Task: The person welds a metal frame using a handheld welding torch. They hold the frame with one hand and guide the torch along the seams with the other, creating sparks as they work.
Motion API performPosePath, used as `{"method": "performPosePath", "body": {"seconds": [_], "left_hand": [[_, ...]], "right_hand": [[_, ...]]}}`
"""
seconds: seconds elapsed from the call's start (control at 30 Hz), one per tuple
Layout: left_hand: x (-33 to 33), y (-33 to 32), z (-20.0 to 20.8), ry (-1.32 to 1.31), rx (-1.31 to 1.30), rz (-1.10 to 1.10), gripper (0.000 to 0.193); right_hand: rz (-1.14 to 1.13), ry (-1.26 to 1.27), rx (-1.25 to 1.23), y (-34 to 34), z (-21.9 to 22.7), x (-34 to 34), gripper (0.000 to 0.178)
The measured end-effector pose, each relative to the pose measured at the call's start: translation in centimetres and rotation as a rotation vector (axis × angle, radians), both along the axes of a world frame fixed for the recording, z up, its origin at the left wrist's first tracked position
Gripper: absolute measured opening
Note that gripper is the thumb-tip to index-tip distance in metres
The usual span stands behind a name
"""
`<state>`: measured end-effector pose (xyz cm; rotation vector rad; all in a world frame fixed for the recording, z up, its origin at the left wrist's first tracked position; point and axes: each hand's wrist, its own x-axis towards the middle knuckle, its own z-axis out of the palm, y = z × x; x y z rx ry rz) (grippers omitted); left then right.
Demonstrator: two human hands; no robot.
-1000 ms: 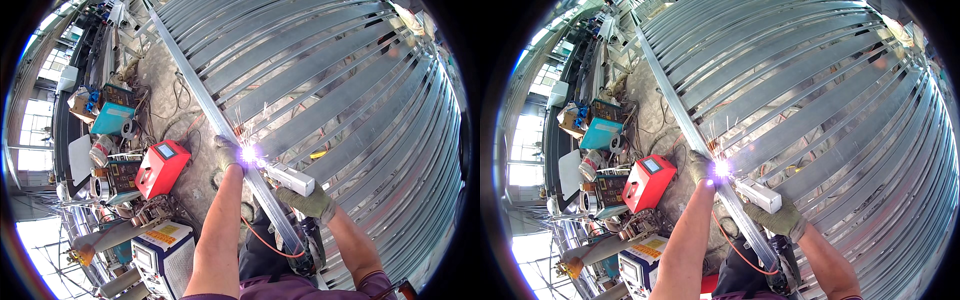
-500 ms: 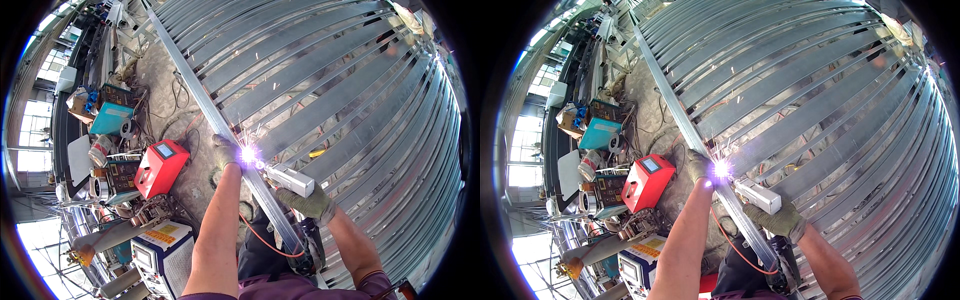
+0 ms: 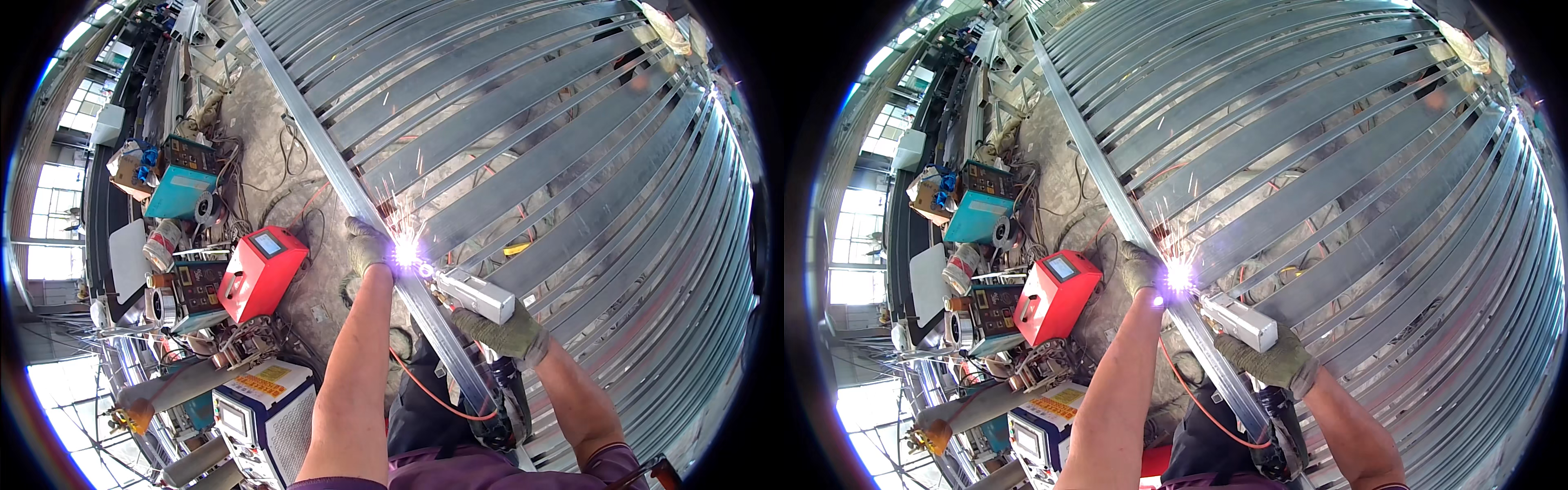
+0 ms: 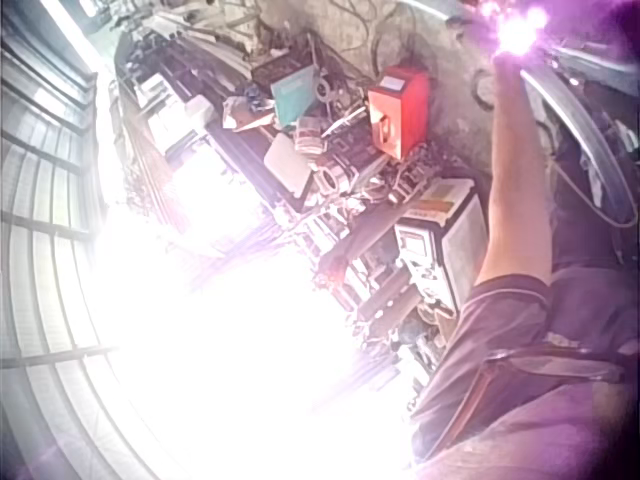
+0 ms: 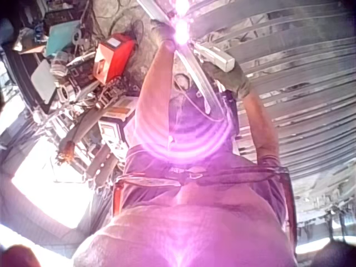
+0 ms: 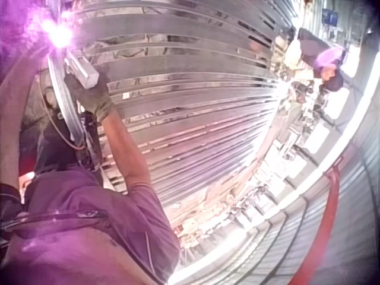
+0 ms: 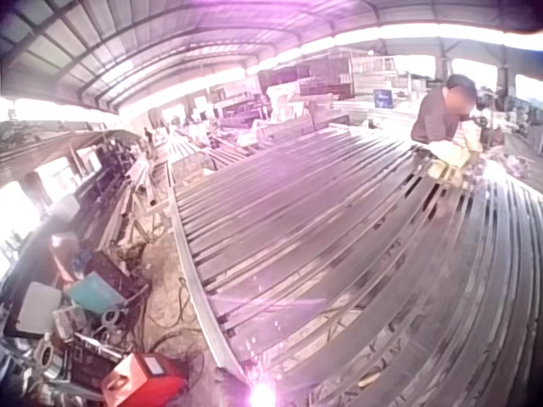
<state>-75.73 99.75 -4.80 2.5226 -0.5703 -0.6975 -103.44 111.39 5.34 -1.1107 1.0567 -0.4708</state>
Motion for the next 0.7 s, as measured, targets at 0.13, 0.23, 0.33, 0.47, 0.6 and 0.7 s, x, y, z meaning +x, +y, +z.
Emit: {"method": "performPosePath", "body": {"seconds": [0.13,0.23,0.33,0.47,0.6,0.7], "left_hand": [[0.0,0.1,0.1,-0.001,-0.010,-0.003,0.087],[0.0,0.1,0.3,0.008,-0.014,-0.004,0.087],[0.0,0.1,0.2,0.040,-0.087,0.017,0.089],[0.4,0.1,-0.1,-0.023,-0.026,-0.047,0.092],[0.1,-0.2,0.8,0.062,0.018,-0.026,0.093],[-0.2,-0.2,1.2,0.019,0.020,-0.052,0.093]], "right_hand": [[0.028,0.051,-0.018,0.0,0.1,0.0,0.049],[0.038,0.045,-0.043,0.1,0.1,-0.2,0.049],[0.026,0.018,-0.081,0.4,-0.2,-0.4,0.048],[0.028,0.006,-0.146,0.1,0.8,-0.1,0.048],[0.012,-0.028,-0.127,0.0,1.4,-0.2,0.047],[0.004,-0.026,-0.136,0.4,0.9,-0.4,0.046]]}}
